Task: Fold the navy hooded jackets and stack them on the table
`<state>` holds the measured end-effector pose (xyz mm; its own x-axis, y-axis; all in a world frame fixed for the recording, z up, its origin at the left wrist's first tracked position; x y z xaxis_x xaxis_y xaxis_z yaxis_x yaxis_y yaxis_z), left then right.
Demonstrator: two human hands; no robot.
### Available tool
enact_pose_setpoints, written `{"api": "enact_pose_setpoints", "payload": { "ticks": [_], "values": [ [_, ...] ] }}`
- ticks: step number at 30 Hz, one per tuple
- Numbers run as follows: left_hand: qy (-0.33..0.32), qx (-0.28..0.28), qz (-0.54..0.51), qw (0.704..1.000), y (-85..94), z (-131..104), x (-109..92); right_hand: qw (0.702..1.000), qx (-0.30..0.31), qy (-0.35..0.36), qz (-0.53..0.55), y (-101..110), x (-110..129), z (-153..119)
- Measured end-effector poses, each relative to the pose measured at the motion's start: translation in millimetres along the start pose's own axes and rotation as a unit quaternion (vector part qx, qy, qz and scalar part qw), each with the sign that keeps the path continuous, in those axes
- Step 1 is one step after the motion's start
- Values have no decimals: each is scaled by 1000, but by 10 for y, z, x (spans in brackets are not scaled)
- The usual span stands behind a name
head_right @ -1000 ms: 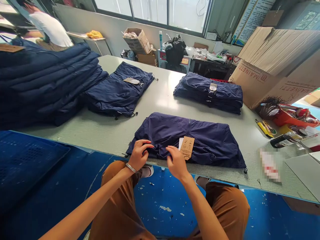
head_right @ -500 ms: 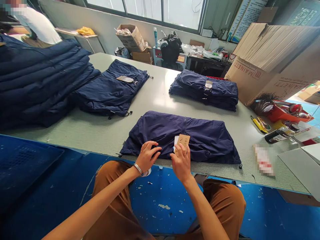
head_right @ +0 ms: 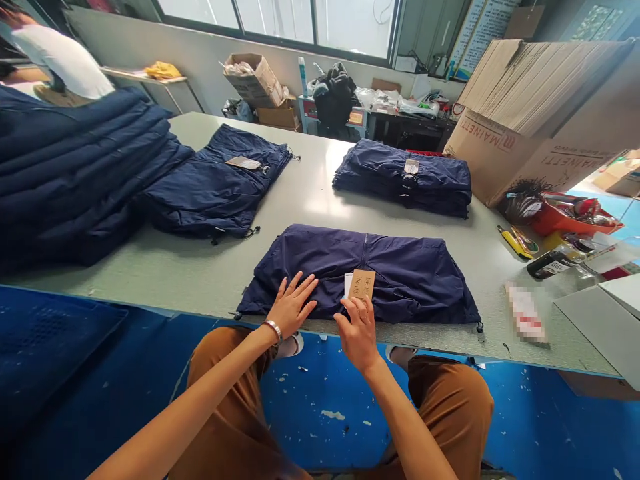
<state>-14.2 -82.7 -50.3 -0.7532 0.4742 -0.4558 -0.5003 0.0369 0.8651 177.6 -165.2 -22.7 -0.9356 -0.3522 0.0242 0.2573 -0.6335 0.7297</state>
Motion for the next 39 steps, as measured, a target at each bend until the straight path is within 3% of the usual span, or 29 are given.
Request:
{"api": "enact_pose_setpoints", "payload": {
  "ticks": [3,6,9,12,15,19,25,28,34,39],
  "values": [
    [-38,-49,-16,998,116,-22,-126,999,-11,-49,-3,151,-246,-89],
    [-75,-72,-54,993,173,-24,-265,989,-37,-140,-39,347,-725,-229],
    [-112,-97,-101,984,180,2,-467,968,-41,-233,-90,512,-1199,-386],
    [-149,-89,-145,974,115,81,-740,943,-11,-304,-136,590,-1471,-532],
    [-172,-67,-176,967,3,268,-1015,933,16,-331,-141,586,-1524,-627],
    [-194,-17,-196,961,-220,705,-1324,940,10,-323,-108,542,-1451,-632],
    [-193,97,-154,964,-658,1357,-1582,935,-11,-349,-71,487,-1410,-482],
    [-201,145,-105,963,-818,1501,-1561,938,10,-342,-61,475,-1416,-480],
    [-185,214,-36,958,-1073,1573,-1283,929,63,-361,-55,435,-1455,-784],
    [-189,205,-67,958,-1018,1618,-1255,921,56,-383,-47,420,-1511,-842]
  ]
}}
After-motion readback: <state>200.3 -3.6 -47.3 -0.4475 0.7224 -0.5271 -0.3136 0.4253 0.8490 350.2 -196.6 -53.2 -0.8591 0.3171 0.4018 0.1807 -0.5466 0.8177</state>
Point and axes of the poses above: each hand's wrist, its own z-axis towards the middle knuckle, its own y-axis out of the back of the hand, x = y × z, the point moved 4 cm from there along z, towards the middle knuckle, and after that the axes turned 15 degrees about -z, right-handed, at the moved point
